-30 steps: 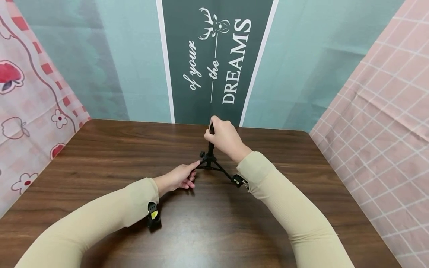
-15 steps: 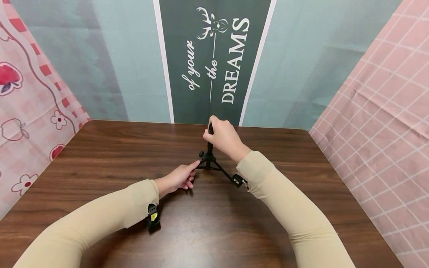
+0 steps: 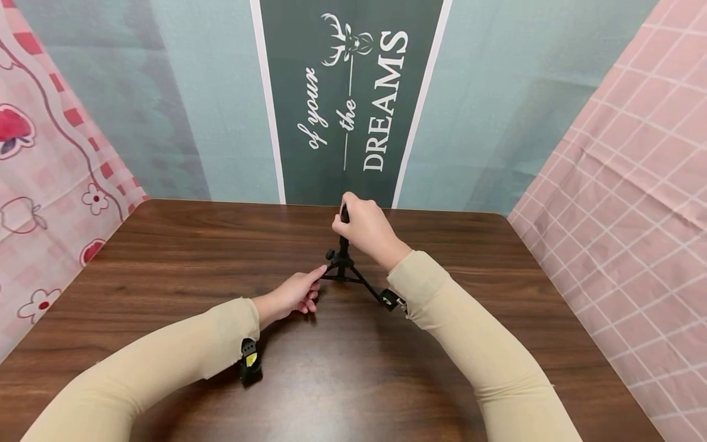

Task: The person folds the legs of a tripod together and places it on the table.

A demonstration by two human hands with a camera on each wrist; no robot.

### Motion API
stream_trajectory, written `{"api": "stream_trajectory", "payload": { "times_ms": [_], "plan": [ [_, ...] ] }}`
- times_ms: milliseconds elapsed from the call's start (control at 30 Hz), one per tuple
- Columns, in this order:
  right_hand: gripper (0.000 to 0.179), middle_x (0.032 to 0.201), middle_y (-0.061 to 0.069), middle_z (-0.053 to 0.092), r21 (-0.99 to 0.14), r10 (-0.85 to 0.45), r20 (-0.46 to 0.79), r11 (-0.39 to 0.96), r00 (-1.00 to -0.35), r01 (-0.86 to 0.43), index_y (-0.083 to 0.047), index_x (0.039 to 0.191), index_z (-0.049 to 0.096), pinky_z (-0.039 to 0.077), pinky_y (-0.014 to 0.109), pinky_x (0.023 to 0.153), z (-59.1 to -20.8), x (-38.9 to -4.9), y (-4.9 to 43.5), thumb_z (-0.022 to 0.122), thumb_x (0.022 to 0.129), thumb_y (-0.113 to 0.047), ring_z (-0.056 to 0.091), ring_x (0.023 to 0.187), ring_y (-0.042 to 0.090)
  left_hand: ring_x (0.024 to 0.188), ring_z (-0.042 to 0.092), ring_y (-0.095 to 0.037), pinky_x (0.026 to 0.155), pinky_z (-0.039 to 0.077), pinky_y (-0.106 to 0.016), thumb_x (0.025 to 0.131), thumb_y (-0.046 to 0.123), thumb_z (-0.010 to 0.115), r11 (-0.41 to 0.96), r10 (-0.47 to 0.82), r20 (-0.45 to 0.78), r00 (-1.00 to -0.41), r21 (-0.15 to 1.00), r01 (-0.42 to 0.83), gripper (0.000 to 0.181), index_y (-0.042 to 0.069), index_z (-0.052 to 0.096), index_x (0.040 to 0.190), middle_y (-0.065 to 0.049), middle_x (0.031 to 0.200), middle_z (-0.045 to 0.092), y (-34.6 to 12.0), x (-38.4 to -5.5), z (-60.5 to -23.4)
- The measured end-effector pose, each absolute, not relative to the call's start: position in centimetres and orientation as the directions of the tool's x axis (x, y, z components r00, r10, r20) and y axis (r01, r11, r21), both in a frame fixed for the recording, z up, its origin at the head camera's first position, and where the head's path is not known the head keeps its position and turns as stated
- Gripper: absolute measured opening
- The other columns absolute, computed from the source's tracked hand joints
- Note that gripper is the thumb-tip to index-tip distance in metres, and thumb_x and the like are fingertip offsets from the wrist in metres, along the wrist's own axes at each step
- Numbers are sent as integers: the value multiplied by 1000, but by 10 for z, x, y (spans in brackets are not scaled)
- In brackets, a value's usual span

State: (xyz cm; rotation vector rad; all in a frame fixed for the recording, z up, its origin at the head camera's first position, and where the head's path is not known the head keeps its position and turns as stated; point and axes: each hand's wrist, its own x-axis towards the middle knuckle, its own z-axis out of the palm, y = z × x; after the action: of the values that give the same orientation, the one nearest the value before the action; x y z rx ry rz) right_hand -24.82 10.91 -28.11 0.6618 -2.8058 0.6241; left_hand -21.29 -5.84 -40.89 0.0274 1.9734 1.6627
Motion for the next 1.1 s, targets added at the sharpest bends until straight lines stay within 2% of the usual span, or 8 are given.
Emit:
{"api": "stream_trajectory", "payload": {
  "times_ms": [367,633,867,1100],
  "plan": [
    [13,59,4,49,-364,-382,287,805,-879,-469,-8,81,45,38,25,48,-281,-245,107,54,89,-12,48,47,15,43,50,-9,43,39,-20,97,51,37,191,383,-401,-832,916,-354,51,12,34,64,0,58,39,-60,-212,-406],
    [12,59,4,49,-363,-379,295,804,-877,-470,-8,81,45,38,25,48,-280,-243,107,54,89,-11,49,47,15,44,50,-7,45,40,-18,100,43,36,174,408,-379,-830,925,-337,47,11,36,65,1,58,39,-60,-197,-380],
    [12,58,4,49,-361,-378,295,806,-878,-468,-8,81,45,38,25,48,-282,-242,105,54,89,-11,48,46,15,43,47,-9,43,38,-20,94,56,39,190,376,-392,-840,920,-344,52,13,37,64,2,56,38,-62,-210,-407],
    [11,59,3,50,-370,-371,282,809,-884,-458,-8,82,46,38,25,48,-282,-240,101,54,89,-12,49,47,14,43,44,-9,43,37,-20,93,57,41,196,357,-398,-845,916,-349,53,13,38,64,2,56,38,-64,-210,-408]
  ]
}}
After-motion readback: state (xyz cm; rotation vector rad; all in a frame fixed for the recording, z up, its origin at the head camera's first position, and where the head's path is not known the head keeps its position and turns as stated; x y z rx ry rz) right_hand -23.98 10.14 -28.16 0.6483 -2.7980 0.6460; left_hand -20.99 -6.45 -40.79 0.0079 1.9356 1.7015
